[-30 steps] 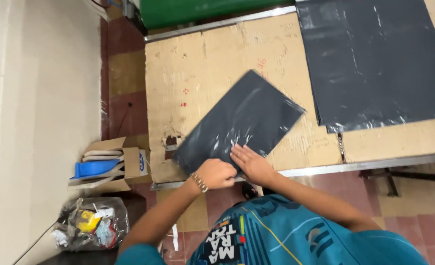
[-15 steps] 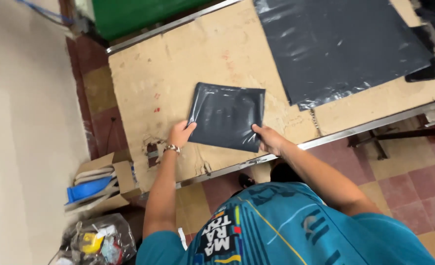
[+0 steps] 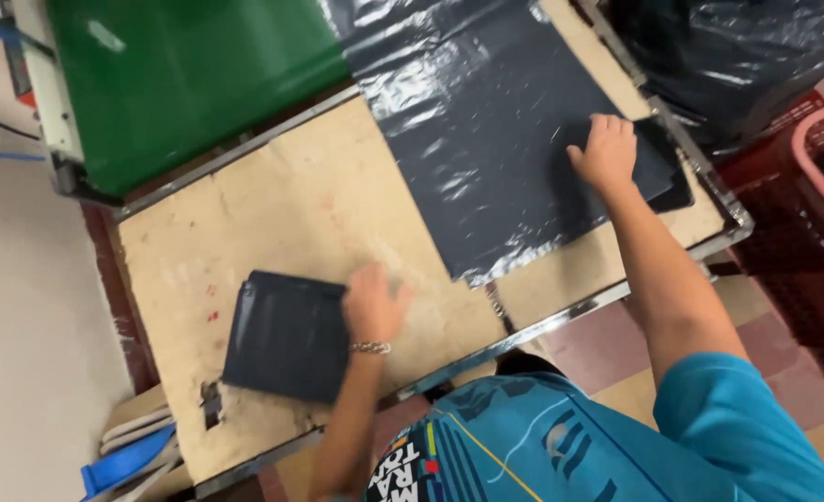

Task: Folding plastic bags coming off a conveyor belt and stacking them into a red plastic crate.

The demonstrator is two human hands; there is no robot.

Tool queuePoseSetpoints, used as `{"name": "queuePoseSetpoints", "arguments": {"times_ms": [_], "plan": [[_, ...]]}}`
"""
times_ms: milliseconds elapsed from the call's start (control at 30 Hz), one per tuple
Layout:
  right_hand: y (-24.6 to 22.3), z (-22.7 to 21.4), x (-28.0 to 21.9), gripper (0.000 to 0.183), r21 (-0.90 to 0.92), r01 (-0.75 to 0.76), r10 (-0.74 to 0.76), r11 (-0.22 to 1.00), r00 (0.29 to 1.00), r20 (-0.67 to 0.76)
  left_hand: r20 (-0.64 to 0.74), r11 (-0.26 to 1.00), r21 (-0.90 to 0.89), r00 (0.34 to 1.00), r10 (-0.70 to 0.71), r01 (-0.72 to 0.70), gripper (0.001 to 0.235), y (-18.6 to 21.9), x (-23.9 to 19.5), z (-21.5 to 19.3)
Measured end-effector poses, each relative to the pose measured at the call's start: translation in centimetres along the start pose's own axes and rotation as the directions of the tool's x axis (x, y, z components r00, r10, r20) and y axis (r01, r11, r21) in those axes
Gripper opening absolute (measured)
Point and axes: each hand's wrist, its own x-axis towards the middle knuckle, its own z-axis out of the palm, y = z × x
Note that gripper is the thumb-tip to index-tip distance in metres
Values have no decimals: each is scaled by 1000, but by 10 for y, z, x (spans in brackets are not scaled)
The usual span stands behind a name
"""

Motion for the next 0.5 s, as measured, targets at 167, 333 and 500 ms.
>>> {"name": "queuePoseSetpoints", "arguments": {"times_ms": [167,333,500], "plan": [[20,-14,54,76,-170,-21,62,985,969,240,153,995,-98,988,-9,24,82,103,34,46],[28,-3,85,90,-232,-58,167,971,859,483,153,995,-96,988,30,-16,90,143,29,65],[28,-27,67,104,114,96,-132,989,917,377,19,984,-33,984,178,-177,87,157,18,60]]}}
